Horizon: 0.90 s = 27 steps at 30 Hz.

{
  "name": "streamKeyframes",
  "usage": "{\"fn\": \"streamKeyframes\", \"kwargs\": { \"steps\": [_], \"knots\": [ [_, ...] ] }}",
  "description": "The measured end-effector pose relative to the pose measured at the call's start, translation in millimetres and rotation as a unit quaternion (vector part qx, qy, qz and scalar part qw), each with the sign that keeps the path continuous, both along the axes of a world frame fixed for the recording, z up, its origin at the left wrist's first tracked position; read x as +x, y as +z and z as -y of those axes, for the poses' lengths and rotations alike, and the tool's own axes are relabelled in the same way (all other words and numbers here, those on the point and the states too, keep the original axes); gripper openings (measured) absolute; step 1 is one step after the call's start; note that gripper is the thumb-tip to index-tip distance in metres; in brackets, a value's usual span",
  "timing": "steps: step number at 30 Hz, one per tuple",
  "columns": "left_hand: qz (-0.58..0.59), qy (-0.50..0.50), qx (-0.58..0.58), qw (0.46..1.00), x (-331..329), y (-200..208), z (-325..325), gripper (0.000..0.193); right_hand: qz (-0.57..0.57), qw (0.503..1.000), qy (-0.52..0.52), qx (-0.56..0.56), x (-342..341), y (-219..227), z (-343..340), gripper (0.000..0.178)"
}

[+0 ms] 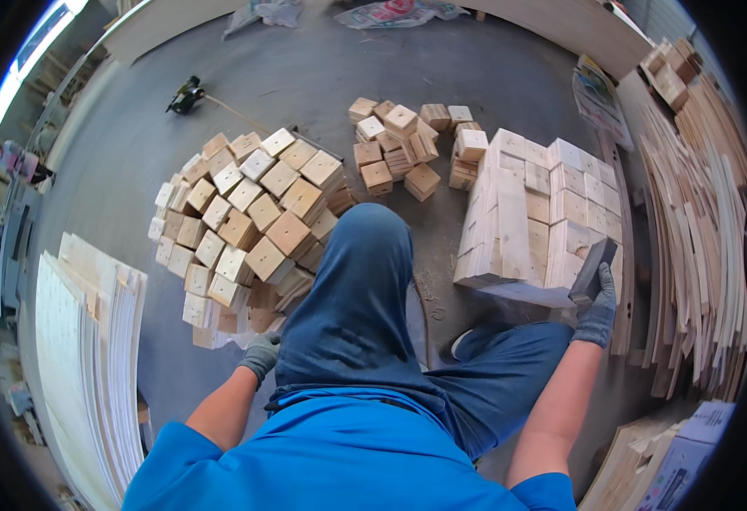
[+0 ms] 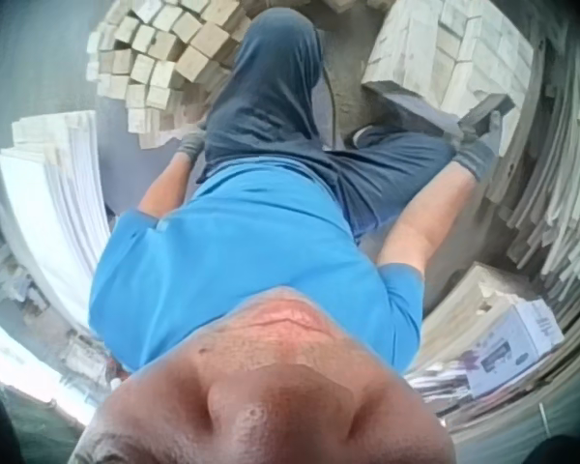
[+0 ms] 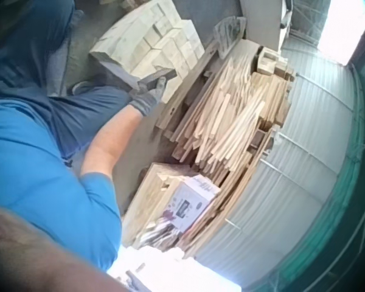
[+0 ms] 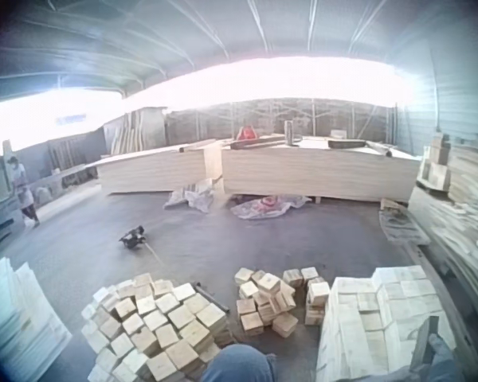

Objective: The person sits on the floor and sands small wooden blocks using a sanding block. They pick up each block, sand its surfaces, and place it into a pile of finished pieces.

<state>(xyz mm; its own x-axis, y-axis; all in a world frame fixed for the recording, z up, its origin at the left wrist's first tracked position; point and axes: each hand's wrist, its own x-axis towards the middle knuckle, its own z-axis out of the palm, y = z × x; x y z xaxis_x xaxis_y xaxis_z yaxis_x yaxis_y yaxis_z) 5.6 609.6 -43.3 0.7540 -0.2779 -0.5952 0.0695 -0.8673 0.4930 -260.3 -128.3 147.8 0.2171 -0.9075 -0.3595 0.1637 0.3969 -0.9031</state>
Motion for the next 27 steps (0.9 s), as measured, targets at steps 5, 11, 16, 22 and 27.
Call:
{"fn": "streamKeyframes", "kwargs": {
  "steps": [5, 11, 16, 22, 27],
  "knots": [
    [0.064, -0.005, -0.059, 0.996, 43.7, 57.2, 73.9, 0.038, 0.194, 0.979, 0.015, 0.063, -8.4, 24.3, -18.7, 0.053],
    [0.09, 0.013, -0.205, 0.974, 104.7, 79.3, 149.2, 0.026, 0.179, 0.983, 0.032, 0.03, -9.4, 19.2, -19.9, 0.053],
    [0.094, -0.074, -0.223, 0.967, 188.5, 94.5, 253.9, 0.044, 0.174, 0.984, 0.021, 0.018, -24.3, 11.2, -13.0, 0.052],
    [0.304, -0.258, -0.093, 0.912, 254.5, 117.1, 399.2, 0.109, 0.147, 0.989, 0.002, 0.019, -26.6, 10.4, -12.4, 0.052],
    [0.287, -0.298, -0.041, 0.909, 298.8, 93.5, 504.2, 0.121, 0.149, 0.989, 0.009, 0.025, -36.9, 11.4, -12.4, 0.056]
  ]
}}
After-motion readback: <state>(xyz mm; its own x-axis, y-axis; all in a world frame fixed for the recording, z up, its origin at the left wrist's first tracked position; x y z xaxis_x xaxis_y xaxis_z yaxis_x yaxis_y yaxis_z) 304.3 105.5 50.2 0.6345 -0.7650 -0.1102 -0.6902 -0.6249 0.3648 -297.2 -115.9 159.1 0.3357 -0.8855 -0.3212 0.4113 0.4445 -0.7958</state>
